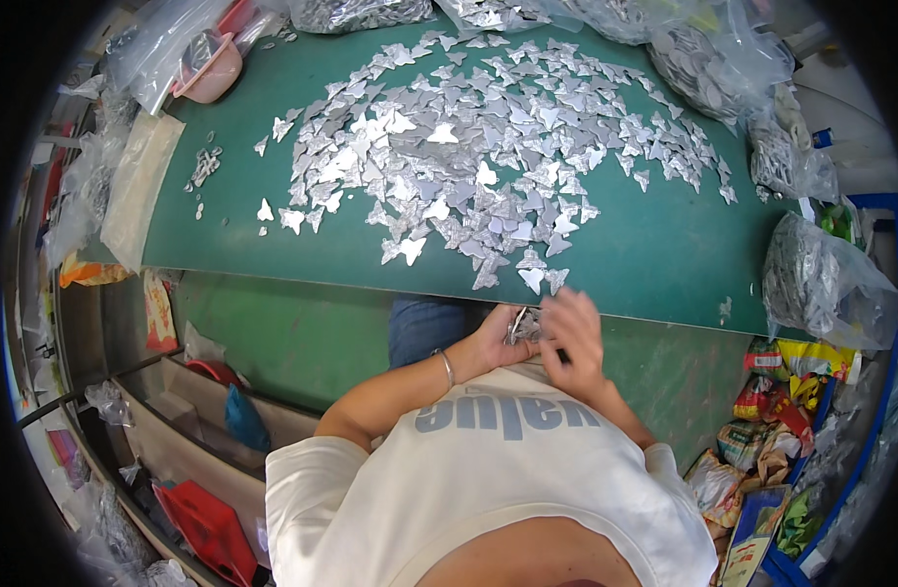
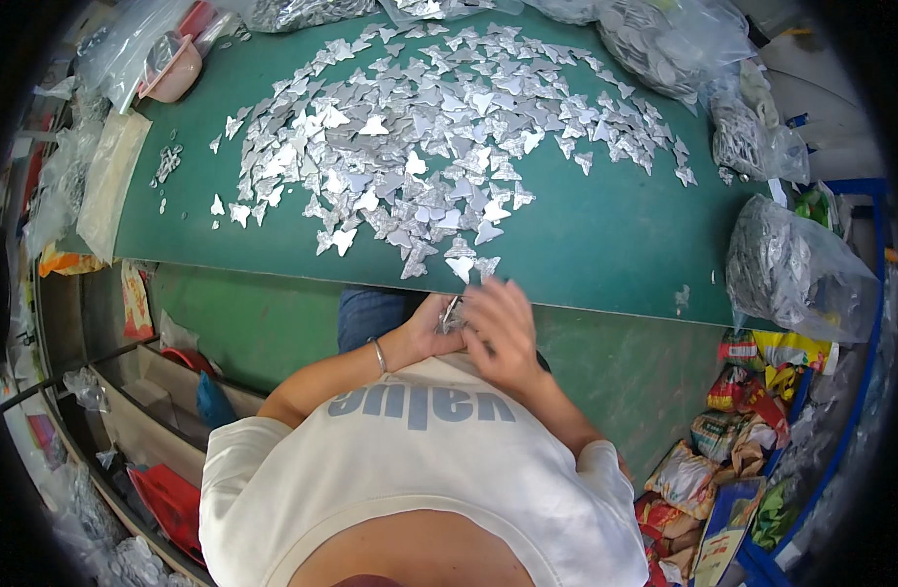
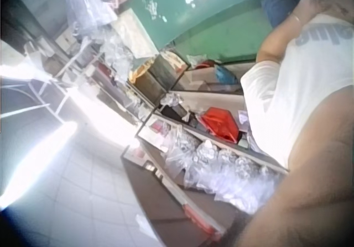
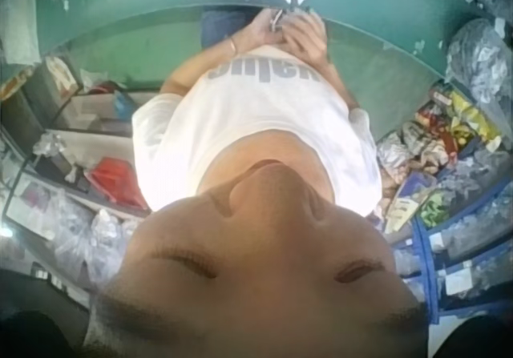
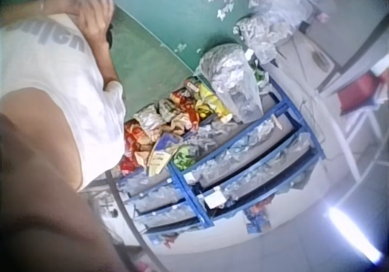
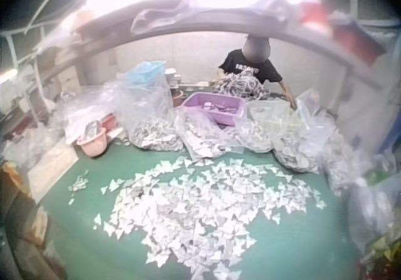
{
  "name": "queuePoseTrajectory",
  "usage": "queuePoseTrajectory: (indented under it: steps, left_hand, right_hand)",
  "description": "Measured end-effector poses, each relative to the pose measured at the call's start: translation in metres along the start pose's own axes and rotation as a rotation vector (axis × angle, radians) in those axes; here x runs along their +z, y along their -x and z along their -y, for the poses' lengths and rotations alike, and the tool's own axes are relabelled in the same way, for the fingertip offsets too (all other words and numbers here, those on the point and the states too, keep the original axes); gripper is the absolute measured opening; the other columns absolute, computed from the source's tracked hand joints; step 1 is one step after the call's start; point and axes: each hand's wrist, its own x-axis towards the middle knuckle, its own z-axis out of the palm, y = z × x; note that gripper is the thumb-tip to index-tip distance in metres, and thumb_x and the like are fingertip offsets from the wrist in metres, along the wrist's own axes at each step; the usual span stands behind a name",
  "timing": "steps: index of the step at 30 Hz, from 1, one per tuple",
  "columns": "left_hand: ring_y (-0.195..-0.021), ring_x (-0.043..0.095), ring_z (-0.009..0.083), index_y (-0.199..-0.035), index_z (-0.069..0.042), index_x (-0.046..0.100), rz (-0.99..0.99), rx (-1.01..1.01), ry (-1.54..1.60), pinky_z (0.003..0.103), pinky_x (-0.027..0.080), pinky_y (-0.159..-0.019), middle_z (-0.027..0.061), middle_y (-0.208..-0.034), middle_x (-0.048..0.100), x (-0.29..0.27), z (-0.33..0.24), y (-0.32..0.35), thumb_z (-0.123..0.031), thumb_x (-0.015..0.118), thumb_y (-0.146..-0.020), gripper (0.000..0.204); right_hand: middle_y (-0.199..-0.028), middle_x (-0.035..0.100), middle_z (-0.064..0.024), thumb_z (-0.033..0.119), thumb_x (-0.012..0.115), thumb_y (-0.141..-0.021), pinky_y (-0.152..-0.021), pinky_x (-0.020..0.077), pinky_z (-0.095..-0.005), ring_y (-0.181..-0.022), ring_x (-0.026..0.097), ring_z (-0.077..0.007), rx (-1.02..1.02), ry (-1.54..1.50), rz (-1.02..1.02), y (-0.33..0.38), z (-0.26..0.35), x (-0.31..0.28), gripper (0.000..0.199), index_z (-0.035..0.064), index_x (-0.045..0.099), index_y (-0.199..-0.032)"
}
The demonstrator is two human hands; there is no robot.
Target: The person gathers small metal butterfly-shaped pieces by hand from a table, places them into plastic bags on a shelf, and then sorts individual metal rings into a bowl.
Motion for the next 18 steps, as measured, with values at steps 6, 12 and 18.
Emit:
queuePoseTrajectory:
  steps: [6,12,18]
  left_hand:
    - [-0.098,0.058,0.0244,-0.107,-0.004,0.055,-0.158,0.051,-0.105,0.044,0.045,-0.089,0.0121,-0.107,0.059,0.017,-0.005,0.018,-0.020,0.044,-0.088,0.027]
    - [-0.097,0.058,0.0243,-0.105,-0.002,0.056,0.019,-0.053,0.037,0.041,0.045,-0.089,0.0128,-0.106,0.059,0.014,-0.006,0.028,-0.018,0.045,-0.086,0.027]
    - [-0.098,0.057,0.0256,-0.107,0.001,0.054,-0.091,-0.077,-0.132,0.037,0.046,-0.087,0.0156,-0.107,0.058,0.015,-0.003,0.018,-0.019,0.046,-0.086,0.030]
  right_hand:
    - [-0.133,0.040,-0.0111,0.023,0.062,-0.076,-0.102,0.0247,-0.0481,-0.125,0.033,-0.0354,0.277,0.144,0.235,-0.055,0.019,-0.011,0.050,0.0056,0.049,-0.120]
    - [-0.130,0.044,-0.0110,0.019,0.065,-0.072,-0.101,0.0272,-0.0480,-0.125,0.035,-0.0324,0.180,-0.050,0.264,-0.021,0.022,-0.011,0.042,0.0020,0.055,-0.110]
    - [-0.098,0.060,-0.0149,0.009,0.068,-0.065,-0.083,0.0460,-0.0448,-0.101,0.056,-0.0340,-0.115,-0.195,0.060,-0.004,0.017,-0.008,0.023,-0.0010,0.063,-0.085]
